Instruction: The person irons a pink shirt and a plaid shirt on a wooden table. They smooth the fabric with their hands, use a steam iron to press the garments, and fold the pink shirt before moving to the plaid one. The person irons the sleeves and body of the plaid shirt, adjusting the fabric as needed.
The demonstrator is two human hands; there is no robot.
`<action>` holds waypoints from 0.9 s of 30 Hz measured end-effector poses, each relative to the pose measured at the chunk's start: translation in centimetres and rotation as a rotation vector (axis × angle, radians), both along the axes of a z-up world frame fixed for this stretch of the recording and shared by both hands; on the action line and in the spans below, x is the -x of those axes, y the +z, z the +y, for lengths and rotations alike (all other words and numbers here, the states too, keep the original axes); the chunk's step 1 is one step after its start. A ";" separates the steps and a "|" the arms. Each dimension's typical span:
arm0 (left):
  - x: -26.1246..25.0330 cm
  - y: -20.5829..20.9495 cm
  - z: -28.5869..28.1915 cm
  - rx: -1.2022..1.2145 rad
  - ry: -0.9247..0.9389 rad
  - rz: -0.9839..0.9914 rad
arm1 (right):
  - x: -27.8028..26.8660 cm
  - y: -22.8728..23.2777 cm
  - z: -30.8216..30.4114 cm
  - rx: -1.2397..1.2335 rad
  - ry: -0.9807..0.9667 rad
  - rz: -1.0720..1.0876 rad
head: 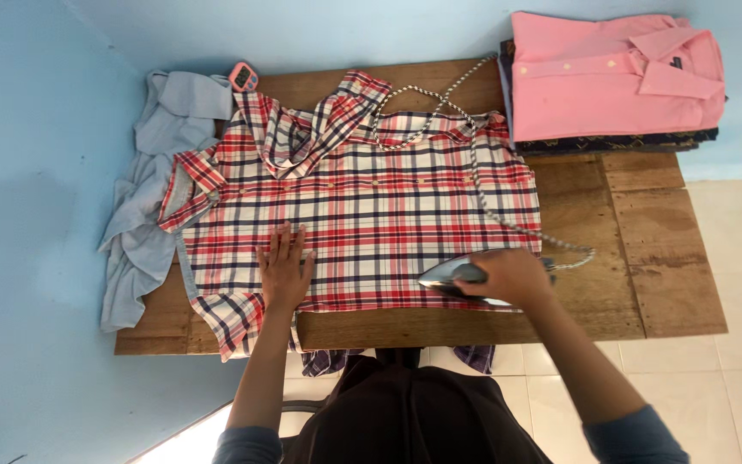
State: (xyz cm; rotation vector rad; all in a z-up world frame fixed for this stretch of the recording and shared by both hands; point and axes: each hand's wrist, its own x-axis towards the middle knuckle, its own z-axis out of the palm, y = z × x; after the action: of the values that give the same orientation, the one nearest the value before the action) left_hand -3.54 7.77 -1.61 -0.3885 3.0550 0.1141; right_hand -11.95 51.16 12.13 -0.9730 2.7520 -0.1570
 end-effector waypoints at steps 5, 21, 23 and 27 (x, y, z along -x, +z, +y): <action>0.1 0.3 0.1 -0.015 0.007 -0.013 | 0.1 -0.2 2.4 0.105 -0.064 0.127; -0.1 0.0 -0.1 -0.015 -0.007 0.023 | 3.3 -1.7 3.1 -0.104 -0.507 0.165; -0.3 0.0 -0.1 -0.004 -0.015 0.043 | 3.7 -1.6 2.6 -0.053 -0.553 0.167; -0.2 0.2 0.1 -0.011 -0.008 0.049 | 4.6 -2.2 -1.8 -0.058 -0.268 -0.093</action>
State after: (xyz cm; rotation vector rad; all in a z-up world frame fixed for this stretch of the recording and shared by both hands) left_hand -3.36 7.88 -1.42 -0.3786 3.1028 0.1414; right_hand -16.56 49.36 9.90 -0.5644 2.7722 -0.1597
